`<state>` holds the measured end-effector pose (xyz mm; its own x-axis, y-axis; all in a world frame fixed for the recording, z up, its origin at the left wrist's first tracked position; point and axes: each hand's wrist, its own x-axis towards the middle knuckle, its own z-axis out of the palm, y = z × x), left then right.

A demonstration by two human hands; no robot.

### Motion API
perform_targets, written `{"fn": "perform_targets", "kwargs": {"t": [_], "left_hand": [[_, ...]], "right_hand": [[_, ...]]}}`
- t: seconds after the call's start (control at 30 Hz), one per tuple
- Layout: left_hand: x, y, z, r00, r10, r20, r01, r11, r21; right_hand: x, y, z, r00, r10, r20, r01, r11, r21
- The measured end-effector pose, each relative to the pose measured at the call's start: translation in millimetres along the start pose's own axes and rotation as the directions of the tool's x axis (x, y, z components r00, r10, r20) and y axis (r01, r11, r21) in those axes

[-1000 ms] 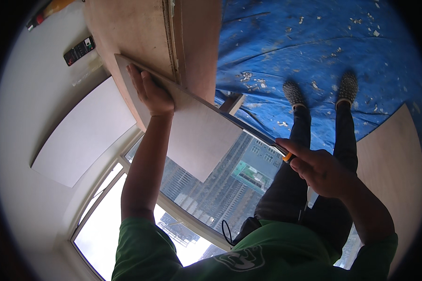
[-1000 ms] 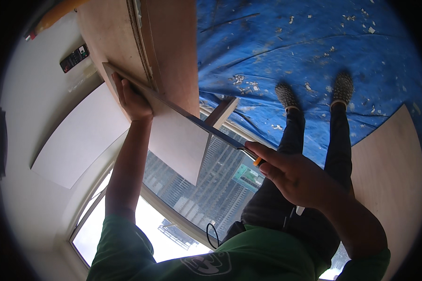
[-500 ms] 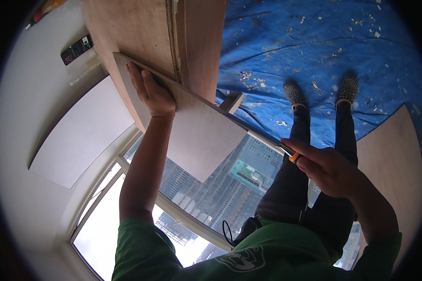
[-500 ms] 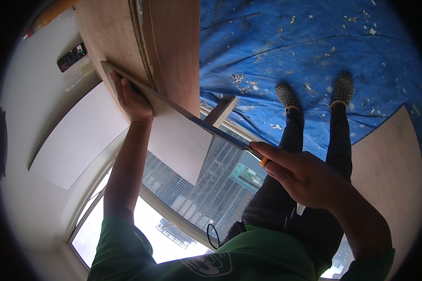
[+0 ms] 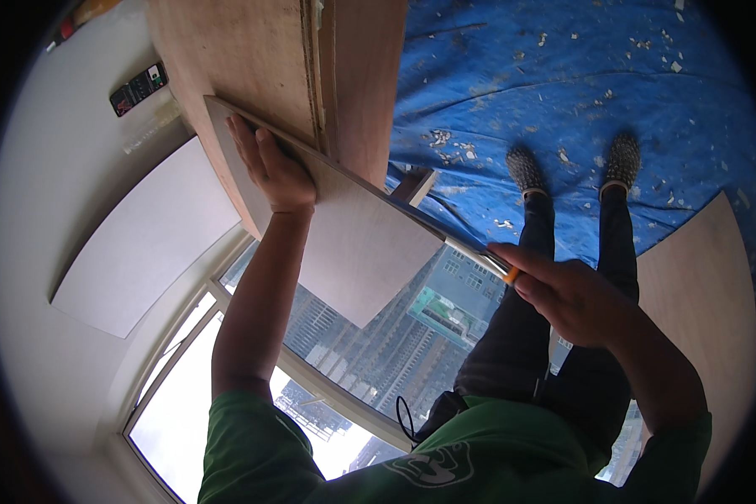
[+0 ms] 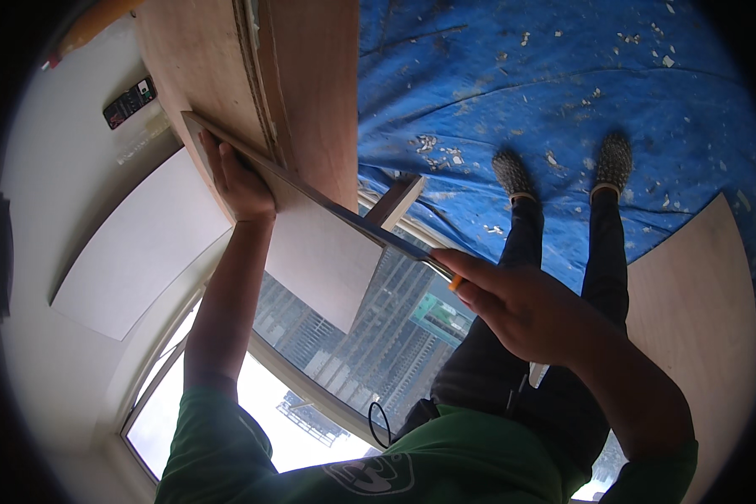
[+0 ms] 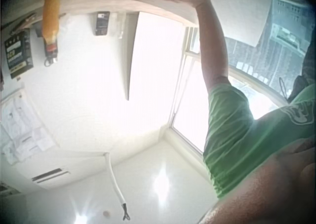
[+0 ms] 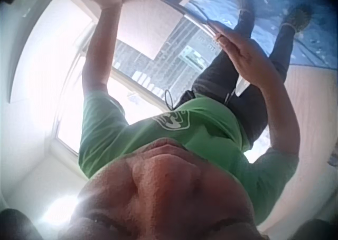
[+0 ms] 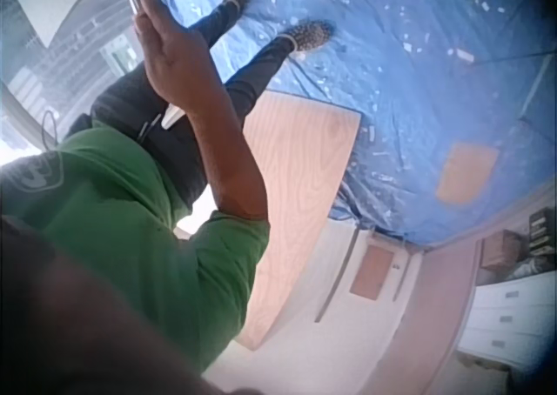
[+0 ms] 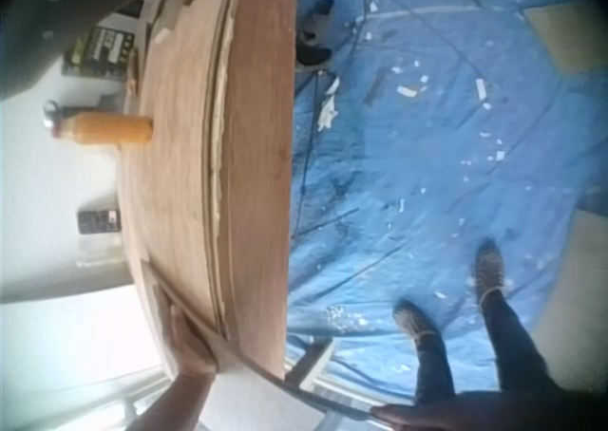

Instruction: The person uses a chisel to trim the edges of a white rectangular board placed on a workbench. They repeatedly scrape along the board's edges, remove small wood shavings, and reposition the board to continue trimming different sides.

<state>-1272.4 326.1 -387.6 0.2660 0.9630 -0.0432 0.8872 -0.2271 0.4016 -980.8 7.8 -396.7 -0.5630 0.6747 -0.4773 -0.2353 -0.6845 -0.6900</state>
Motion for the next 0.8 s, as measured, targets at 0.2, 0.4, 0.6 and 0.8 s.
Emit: {"fn": "perform_targets", "kwargs": {"t": [0.2, 0.4, 0.6, 0.8], "left_hand": [[-0.4, -1.8, 0.1, 1.000, 0.010, 0.010, -0.010, 1.000, -0.003], [1.2, -2.3, 0.6, 1.000, -0.013, 0.008, 0.014, 0.999, -0.040], [0.3, -3.5, 0.6, 1.000, 0.001, 0.003, -0.001, 1.000, -0.022], [0.9, -5.6, 0.2, 1.000, 0.012, 0.015, -0.012, 0.999, -0.030]], "right_hand": [[2.6, -0.9, -0.3, 1.000, -0.010, 0.019, 0.010, 0.999, 0.033], [6.1, 7.9, 6.9, 0.987, -0.132, -0.088, 0.134, 0.991, 0.016], [15.6, 0.4, 2.9, 0.994, -0.098, -0.051, 0.100, 0.994, 0.039], [10.6, -7.2, -4.0, 1.000, -0.004, 0.001, 0.004, 1.000, -0.003]]}}
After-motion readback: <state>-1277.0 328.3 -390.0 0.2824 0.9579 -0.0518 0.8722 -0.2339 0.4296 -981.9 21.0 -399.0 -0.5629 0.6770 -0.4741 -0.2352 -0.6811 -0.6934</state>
